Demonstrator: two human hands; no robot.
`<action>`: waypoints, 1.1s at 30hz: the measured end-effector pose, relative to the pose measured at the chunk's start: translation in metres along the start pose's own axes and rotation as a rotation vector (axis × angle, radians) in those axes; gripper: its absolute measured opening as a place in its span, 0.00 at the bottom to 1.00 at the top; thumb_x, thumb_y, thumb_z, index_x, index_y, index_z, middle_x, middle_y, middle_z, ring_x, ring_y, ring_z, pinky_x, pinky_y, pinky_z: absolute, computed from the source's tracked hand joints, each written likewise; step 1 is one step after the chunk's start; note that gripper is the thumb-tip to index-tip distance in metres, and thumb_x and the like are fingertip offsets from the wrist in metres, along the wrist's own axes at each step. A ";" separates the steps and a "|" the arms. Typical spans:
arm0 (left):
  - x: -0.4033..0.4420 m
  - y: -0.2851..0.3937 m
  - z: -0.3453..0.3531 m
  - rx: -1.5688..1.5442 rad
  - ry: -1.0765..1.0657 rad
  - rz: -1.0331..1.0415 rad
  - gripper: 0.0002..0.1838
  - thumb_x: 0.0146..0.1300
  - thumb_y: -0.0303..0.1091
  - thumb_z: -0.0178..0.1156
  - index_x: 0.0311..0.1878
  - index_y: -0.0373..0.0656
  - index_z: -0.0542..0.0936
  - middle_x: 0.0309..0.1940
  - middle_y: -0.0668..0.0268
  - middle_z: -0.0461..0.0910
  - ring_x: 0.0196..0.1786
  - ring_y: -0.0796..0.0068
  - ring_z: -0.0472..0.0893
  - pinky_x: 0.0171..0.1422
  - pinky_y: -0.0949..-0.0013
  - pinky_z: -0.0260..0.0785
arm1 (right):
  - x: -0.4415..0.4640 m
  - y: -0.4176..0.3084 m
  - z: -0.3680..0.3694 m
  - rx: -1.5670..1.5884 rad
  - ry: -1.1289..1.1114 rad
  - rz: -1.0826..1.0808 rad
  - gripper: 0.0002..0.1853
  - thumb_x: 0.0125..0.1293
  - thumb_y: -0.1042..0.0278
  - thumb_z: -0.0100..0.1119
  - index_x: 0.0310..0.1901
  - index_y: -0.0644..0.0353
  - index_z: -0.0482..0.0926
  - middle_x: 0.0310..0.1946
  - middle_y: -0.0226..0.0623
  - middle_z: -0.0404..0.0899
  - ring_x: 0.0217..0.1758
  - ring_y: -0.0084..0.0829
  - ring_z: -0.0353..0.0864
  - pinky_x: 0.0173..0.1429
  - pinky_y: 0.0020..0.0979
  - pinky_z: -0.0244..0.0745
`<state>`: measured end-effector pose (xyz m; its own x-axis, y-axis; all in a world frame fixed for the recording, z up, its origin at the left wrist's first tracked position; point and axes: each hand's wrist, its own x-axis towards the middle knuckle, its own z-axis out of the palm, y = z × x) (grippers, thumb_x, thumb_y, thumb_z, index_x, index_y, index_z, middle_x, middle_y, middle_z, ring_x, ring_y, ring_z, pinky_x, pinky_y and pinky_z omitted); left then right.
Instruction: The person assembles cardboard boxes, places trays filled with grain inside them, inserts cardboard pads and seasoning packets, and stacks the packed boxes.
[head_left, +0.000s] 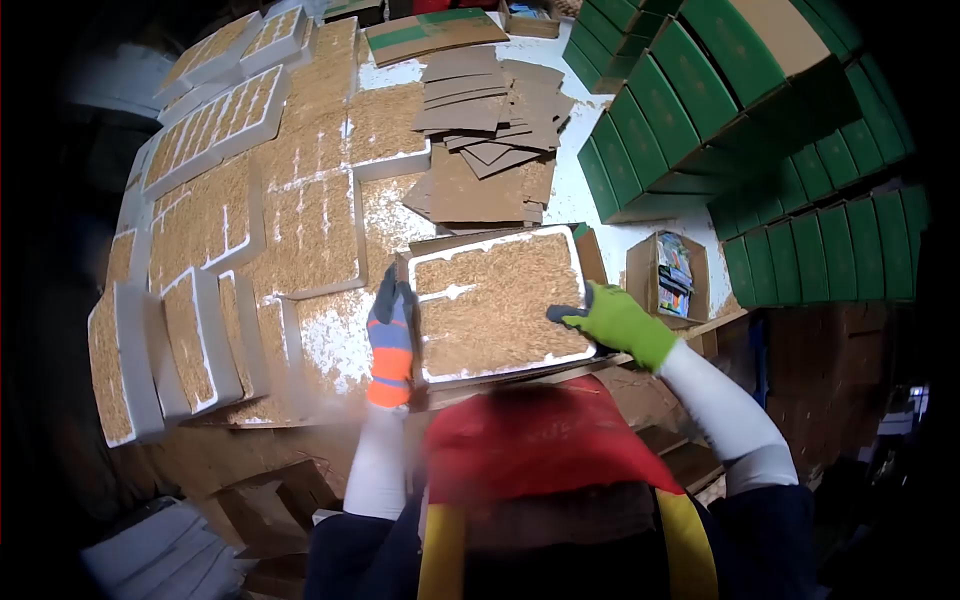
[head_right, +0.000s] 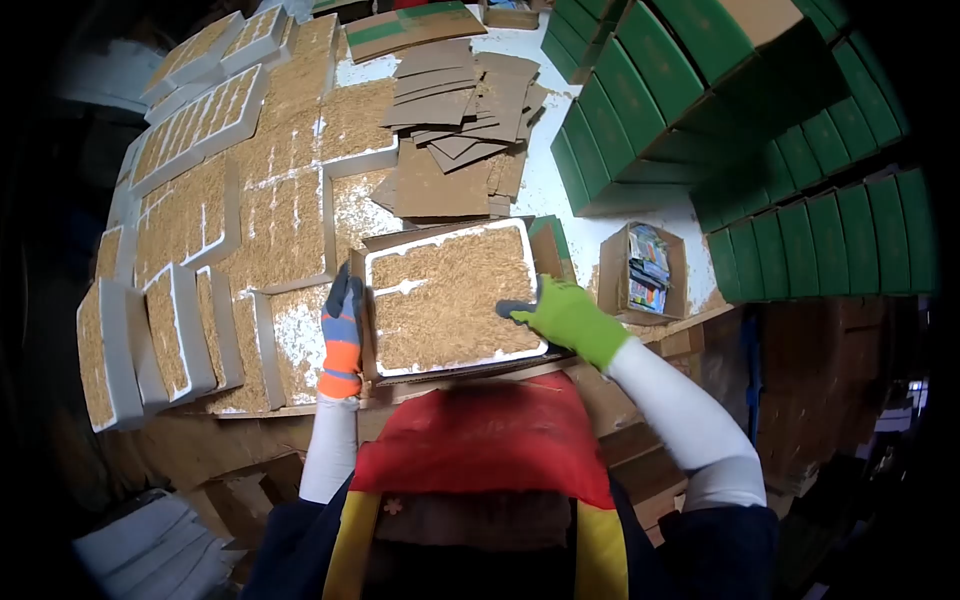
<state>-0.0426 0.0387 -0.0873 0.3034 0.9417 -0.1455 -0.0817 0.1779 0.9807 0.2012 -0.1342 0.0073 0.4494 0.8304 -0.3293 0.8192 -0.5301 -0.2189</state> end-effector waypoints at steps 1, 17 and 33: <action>-0.002 0.015 -0.001 0.099 -0.049 0.019 0.23 0.70 0.31 0.52 0.66 0.34 0.67 0.58 0.62 0.74 0.56 0.77 0.71 0.60 0.73 0.65 | 0.010 0.004 0.008 0.015 -0.004 0.016 0.33 0.61 0.36 0.55 0.48 0.64 0.78 0.32 0.44 0.84 0.36 0.43 0.83 0.46 0.39 0.76; 0.218 -0.024 0.072 0.730 -0.295 -0.445 0.52 0.42 0.60 0.73 0.68 0.42 0.63 0.44 0.61 0.79 0.39 0.66 0.79 0.34 0.61 0.72 | -0.027 -0.035 0.005 -0.406 0.191 -0.253 0.12 0.57 0.63 0.58 0.37 0.61 0.81 0.32 0.38 0.81 0.32 0.33 0.83 0.25 0.38 0.73; 0.209 0.034 -0.065 0.192 -0.048 -0.217 0.10 0.61 0.37 0.63 0.44 0.48 0.81 0.36 0.66 0.81 0.38 0.72 0.78 0.40 0.68 0.74 | 0.058 0.239 0.082 0.191 0.604 0.741 0.31 0.54 0.43 0.63 0.51 0.60 0.77 0.48 0.47 0.78 0.55 0.44 0.74 0.59 0.40 0.68</action>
<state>-0.0435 0.2596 -0.0929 0.3393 0.8720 -0.3529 0.1702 0.3120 0.9347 0.3939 -0.2265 -0.1391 0.9783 0.1949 0.0709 0.2073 -0.9282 -0.3090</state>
